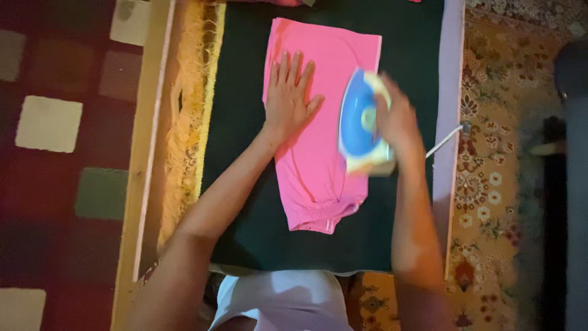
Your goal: The person irons several pieces of pink clothing, including a top and shorts, by smoothing them on a surface, applying an iron to multiple sections, and then folding each item.
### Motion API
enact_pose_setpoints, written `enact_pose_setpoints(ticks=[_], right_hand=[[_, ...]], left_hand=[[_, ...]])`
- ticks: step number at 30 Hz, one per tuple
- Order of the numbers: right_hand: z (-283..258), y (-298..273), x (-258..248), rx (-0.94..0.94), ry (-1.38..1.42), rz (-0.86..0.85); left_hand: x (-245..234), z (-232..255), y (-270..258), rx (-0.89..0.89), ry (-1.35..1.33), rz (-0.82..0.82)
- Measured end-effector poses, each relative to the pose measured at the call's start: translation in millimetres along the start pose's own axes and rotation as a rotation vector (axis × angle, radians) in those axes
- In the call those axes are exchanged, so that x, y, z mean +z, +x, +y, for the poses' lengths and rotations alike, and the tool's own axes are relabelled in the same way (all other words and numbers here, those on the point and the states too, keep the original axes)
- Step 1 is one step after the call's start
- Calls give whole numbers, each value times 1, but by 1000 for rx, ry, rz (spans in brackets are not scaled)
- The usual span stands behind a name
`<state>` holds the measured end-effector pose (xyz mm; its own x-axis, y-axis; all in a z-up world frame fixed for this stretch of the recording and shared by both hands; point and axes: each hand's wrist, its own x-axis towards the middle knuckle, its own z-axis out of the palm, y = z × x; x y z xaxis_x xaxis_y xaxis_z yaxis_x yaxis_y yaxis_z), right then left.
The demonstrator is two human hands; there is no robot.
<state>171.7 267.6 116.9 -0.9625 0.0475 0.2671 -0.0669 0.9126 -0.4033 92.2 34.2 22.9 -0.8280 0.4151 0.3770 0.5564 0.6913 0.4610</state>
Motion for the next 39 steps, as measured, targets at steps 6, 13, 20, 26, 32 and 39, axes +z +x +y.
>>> enact_pose_setpoints(ticks=[6,13,20,26,32,39], right_hand=[[4,109,22,454,272,-65],[-69,-52,-21,191,166,-174],[-89,-56,-44,710,227,-379],[-29,84,19,335,281,-138],[-68,31,30,272,333,-256],[-166,-65,-26,636,276,-766]], left_hand=[[-25,0,-39,-29,5,-6],[-33,-5,-37,-84,-15,19],[-23,-9,-34,-94,20,-17],[-38,-13,-35,-117,-93,21],[-46,-39,-26,-327,-460,235],[-35,-58,-25,-311,-587,294]])
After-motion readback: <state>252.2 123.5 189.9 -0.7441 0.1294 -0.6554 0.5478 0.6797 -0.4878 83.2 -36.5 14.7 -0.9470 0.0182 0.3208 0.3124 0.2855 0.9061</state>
